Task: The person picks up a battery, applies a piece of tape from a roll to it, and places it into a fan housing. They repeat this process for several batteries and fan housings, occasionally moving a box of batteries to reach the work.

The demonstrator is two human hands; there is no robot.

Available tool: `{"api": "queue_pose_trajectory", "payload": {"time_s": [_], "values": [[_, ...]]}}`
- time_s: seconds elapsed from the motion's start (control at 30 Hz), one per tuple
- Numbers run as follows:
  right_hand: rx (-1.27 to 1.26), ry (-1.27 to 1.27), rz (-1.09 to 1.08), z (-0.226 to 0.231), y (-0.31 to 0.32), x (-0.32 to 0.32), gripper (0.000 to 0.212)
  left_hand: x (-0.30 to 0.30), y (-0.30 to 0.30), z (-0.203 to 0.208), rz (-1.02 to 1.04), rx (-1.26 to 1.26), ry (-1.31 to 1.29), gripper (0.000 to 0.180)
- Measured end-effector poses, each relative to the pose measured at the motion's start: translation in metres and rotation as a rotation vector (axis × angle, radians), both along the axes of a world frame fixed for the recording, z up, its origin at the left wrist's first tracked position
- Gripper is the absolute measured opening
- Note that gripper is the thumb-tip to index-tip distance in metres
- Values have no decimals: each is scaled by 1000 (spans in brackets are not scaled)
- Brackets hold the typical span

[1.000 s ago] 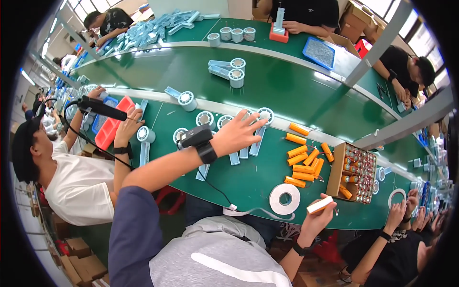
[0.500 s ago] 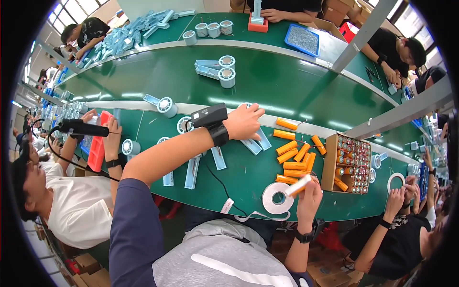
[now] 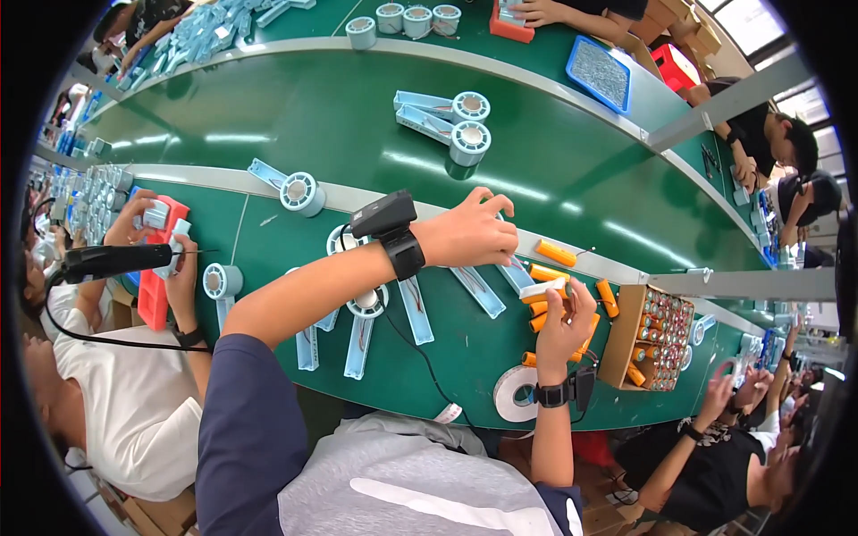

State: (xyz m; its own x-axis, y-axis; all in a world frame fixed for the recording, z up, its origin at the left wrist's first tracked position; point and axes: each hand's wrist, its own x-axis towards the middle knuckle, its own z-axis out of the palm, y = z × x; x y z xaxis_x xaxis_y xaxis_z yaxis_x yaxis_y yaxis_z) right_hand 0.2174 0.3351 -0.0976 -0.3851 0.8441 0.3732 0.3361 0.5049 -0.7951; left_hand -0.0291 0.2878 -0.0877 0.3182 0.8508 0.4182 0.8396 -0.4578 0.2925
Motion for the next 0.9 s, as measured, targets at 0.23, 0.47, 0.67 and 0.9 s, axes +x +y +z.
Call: {"api": "queue_pose_trajectory", "payload": {"time_s": [0.23, 0.47, 0.67, 0.9], "values": [[363, 92, -42, -25, 13, -6, 30, 4, 1, -12, 101, -95, -39, 17], [786, -156, 215, -3, 19, -10, 39, 7, 2, -16, 175, -109, -87, 8], [721, -378, 505, 21, 26, -35, 28, 13, 3, -20, 223, 0, -68, 8], [653, -489, 746, 41, 40, -48, 17, 18, 2, -20, 344, -29, -140, 10]]}}
